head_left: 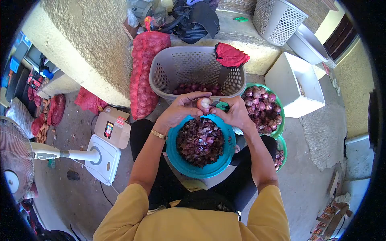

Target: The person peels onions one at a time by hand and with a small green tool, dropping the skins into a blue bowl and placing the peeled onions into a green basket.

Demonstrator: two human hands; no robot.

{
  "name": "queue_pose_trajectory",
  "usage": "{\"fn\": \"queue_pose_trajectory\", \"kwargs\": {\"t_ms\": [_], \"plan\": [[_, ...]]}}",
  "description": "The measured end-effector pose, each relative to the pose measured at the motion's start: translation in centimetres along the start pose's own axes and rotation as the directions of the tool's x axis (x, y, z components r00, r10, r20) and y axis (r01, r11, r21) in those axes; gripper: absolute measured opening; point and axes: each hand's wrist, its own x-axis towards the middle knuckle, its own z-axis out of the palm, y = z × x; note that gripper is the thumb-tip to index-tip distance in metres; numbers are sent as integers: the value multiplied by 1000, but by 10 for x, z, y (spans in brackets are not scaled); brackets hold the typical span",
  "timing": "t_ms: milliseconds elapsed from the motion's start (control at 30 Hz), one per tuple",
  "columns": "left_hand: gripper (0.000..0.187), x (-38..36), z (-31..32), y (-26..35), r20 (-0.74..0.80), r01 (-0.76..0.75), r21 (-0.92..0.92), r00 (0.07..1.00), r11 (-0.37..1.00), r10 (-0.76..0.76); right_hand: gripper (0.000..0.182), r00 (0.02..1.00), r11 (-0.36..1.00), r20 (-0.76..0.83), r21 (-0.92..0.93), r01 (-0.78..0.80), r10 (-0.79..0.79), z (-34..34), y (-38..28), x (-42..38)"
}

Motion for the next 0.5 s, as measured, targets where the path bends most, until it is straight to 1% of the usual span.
{"fn": "queue_pose_trajectory", "kwargs": {"t_ms": [33,267,367,500], "plan": [[71,0,0,0,7,-4,-14,1000,1000,4,38,1000,1000,3,22,-11,11,0,0,0],[71,0,0,-1,-1,-11,-14,1000,1000,11,39,1000,1000,8,7,-11,11,1,0,0],[71,1,-5,-4,5,-12,33,1000,999,12,38,999,999,-7,13,34,-34,3,5,1],[72,1,-6,-3,17,7,-1,1000,1000,-7,37,1000,1000,20,14,10,-10,2,2,1]]}}
